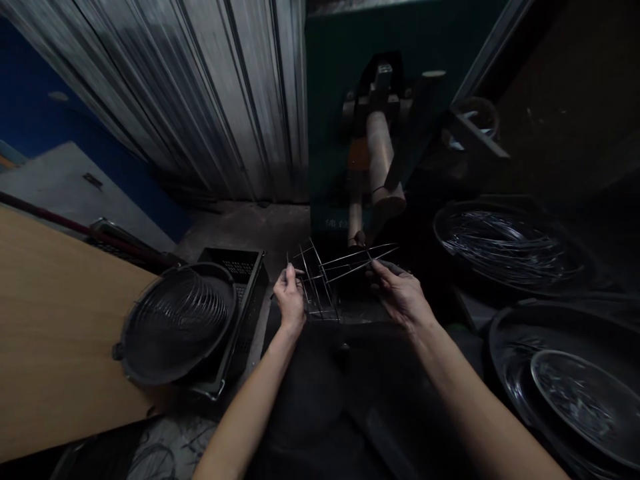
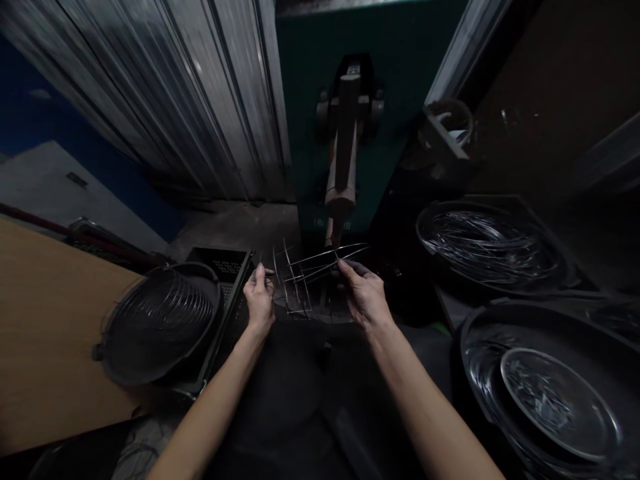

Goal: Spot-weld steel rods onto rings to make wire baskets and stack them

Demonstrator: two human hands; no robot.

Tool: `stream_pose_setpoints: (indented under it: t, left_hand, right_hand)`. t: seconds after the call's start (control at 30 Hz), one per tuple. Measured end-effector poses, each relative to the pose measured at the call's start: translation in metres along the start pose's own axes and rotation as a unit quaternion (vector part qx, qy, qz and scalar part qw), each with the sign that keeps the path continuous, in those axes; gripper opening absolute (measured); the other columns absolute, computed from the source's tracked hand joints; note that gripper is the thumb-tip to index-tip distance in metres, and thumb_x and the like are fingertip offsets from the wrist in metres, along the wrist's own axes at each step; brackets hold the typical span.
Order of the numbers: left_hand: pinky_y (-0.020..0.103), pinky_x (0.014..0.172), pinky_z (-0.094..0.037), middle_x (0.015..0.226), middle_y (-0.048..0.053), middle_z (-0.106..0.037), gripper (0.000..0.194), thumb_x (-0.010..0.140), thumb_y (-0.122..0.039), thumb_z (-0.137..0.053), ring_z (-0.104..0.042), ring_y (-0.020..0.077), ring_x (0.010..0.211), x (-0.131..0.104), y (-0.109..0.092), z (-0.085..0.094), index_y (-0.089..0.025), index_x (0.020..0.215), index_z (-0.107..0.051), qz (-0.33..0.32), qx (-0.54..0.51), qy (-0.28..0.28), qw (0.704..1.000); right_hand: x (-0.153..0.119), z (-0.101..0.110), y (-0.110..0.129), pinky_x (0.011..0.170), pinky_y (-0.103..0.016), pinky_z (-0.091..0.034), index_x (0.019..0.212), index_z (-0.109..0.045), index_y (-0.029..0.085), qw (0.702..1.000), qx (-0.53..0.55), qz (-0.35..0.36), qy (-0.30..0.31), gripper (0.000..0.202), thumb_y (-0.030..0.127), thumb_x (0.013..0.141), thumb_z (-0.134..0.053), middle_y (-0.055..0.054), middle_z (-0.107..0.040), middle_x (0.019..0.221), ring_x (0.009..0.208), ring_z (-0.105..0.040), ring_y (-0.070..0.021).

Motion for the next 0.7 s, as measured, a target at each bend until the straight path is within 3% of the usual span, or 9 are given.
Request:
stream_pose_setpoints:
  t: [0.17,0.7]
  left_hand:
    - [0.016,0.038,-0.014,0.045,-0.01,-0.026,0.048,0.073,-0.061,-0.064,-0.021,0.0017,0.038,0.0,-0.001,-0.004,-0.014,0.066,-0.056,0.003,0.015,0.009,1.0]
    - [0.017,0.039,-0.013,0.045,-0.011,-0.025,0.047,0.071,-0.059,-0.066,-0.02,0.0017,0.038,0.002,-0.01,-0.017,-0.014,0.067,-0.054,0.055,0.014,0.015,0.998]
  right_hand:
    - [-0.003,0.001,0.001,0.042,-0.012,-0.041,0.069,-0.067,0.015,0.999,0.032,-0.036,-0.021,0.032,0.02,0.047,-0.089,0.001,-0.063,0.062,0.054,-0.057,-0.0066]
    - [-0.001,-0.01,0.012,0.038,-0.01,-0.041,0.065,-0.061,0.013,0.997,0.032,-0.041,-0.064,0.02,0.011,0.063,-0.081,0.001,-0.06,0.055,0.046,-0.055,-0.0056]
Point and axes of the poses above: each hand's wrist, its own x-axis towards the middle knuckle, its own z-axis out of the back of the hand, y = z × x, the point moved 5 cm from there along x, towards the middle knuckle
